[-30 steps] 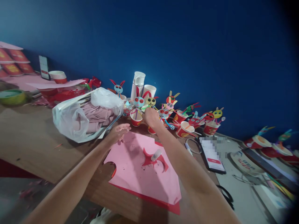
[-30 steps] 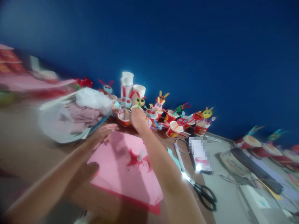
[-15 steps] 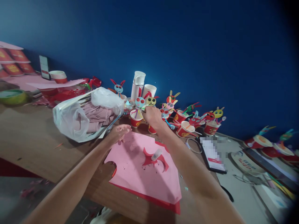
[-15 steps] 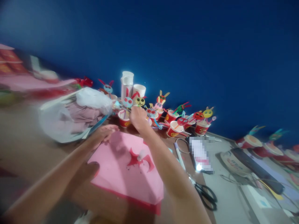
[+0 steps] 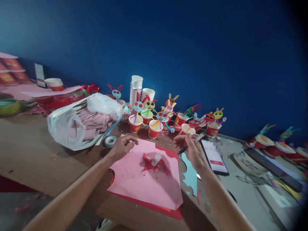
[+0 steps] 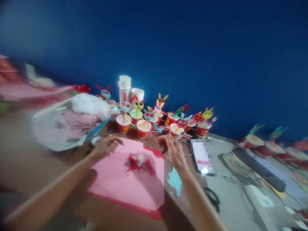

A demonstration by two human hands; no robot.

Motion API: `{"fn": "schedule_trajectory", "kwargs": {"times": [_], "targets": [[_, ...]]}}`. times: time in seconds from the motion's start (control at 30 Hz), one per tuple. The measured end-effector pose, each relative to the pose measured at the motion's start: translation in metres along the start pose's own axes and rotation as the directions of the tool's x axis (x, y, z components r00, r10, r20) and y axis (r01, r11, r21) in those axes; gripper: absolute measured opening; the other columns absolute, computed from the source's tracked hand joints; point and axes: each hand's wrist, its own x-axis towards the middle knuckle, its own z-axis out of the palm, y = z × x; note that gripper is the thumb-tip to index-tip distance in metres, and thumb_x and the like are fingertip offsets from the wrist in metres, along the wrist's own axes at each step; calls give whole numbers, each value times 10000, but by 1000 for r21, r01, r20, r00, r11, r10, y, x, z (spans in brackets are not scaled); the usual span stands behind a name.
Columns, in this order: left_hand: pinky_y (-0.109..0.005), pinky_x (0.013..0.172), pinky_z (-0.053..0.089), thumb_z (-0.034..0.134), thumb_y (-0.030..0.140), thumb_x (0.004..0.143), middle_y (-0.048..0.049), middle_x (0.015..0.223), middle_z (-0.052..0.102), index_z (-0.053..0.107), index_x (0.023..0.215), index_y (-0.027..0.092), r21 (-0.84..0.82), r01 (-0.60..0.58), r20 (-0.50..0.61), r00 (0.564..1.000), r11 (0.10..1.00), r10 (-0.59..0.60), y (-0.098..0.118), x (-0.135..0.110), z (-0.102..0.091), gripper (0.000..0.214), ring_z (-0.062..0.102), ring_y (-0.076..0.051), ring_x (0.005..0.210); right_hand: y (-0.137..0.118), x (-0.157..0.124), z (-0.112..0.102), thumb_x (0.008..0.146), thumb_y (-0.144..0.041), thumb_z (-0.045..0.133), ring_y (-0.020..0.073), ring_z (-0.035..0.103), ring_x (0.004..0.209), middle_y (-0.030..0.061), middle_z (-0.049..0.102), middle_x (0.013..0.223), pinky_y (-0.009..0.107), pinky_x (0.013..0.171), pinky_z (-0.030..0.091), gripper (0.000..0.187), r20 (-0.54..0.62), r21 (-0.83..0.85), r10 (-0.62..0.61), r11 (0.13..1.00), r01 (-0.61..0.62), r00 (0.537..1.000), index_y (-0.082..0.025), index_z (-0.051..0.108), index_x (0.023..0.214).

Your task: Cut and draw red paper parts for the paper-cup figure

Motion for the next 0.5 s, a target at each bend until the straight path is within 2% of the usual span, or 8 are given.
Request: {"fn": "schedule_trajectory", "kwargs": {"times": [0.07,0.13,0.23,0.33,0.43,0.5], "targets": [[-179,411,276,552,301,732,66,514,436,644,892,166,25,-29,93,995,999,27,9,-7,8,229,363,-69,444,15,-8,-10,895,-567,331,178,617,705,67,672,761,278,649,472,526,-26,22,34,999,-33,999,-163,661,827],[-181,432,260,570,303,740,73,551,452,622,1013,183,66,-77,202,977,995,62,18,-14,16,302,307,-57,448,26,-15,-13,885,-572,353,180,617,668,60,669,715,279,614,474,508,-29,82,75,994,-72,997,-160,645,827],[-188,470,300,611,325,724,18,861,584,564,1133,204,115,-143,311,945,983,101,26,-20,29,429,303,-41,485,38,-24,-9,880,-575,366,161,580,512,16,619,558,266,512,449,472,8,207,128,970,-126,992,-168,598,821],[-209,540,383,646,385,703,-44,1104,561,541,1170,203,151,-175,328,937,973,118,28,-21,40,512,388,-56,553,46,-32,-2,892,-583,317,150,547,463,-8,574,509,269,504,441,491,36,299,146,942,-151,989,-181,574,776],[-212,571,401,651,392,710,-49,1122,561,539,1189,218,197,-254,317,931,947,184,26,-18,49,522,418,-72,589,51,-38,0,891,-608,253,146,550,561,10,570,589,267,582,446,583,49,244,130,960,-138,990,-177,599,705],[-206,544,384,639,381,728,-32,1109,568,534,1201,245,223,-301,308,924,927,226,27,-15,52,503,393,-66,561,50,-41,-1,879,-634,225,136,510,542,3,529,584,252,544,417,629,54,177,158,970,-165,986,-180,606,669]]}}
